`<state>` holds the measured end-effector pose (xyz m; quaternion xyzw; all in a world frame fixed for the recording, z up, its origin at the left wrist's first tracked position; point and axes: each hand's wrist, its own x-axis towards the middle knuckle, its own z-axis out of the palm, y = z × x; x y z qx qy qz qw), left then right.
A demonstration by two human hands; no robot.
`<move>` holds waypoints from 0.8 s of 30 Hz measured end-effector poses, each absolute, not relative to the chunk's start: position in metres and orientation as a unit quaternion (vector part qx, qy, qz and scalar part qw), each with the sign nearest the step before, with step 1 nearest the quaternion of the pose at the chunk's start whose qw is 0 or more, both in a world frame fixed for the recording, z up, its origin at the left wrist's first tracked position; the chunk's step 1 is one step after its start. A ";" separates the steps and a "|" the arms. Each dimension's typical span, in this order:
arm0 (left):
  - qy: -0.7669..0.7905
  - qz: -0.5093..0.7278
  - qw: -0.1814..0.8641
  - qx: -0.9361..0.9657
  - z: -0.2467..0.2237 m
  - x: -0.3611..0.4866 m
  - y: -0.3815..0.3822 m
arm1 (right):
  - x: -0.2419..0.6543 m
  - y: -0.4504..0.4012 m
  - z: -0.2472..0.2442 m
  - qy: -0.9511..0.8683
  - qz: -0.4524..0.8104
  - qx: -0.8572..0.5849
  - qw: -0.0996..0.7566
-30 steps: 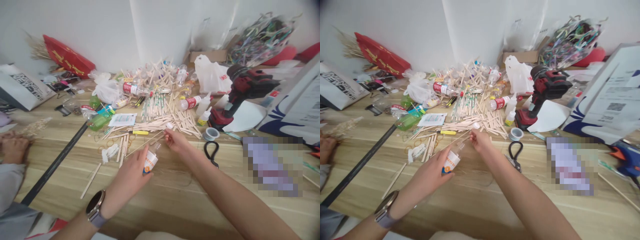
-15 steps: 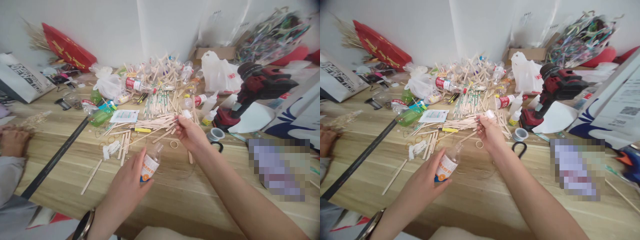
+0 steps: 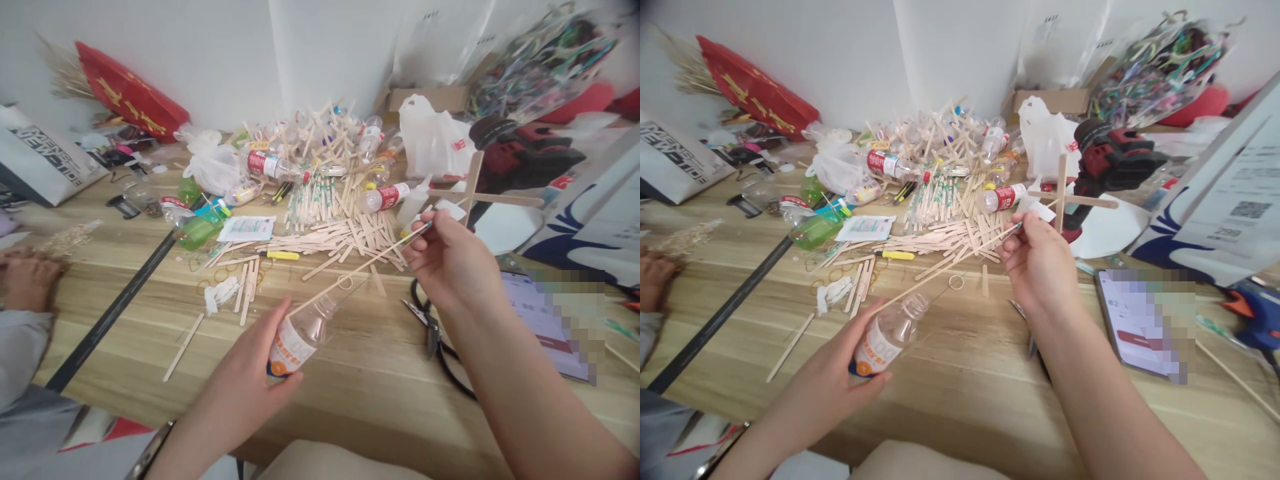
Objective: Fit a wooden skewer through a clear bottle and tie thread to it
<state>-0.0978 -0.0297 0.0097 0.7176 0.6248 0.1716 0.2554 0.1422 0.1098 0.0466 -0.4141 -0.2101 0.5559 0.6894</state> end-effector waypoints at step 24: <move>0.633 0.167 0.460 0.600 0.025 -0.111 -0.013 | 0.147 0.148 0.052 -0.260 0.474 -0.444 0.715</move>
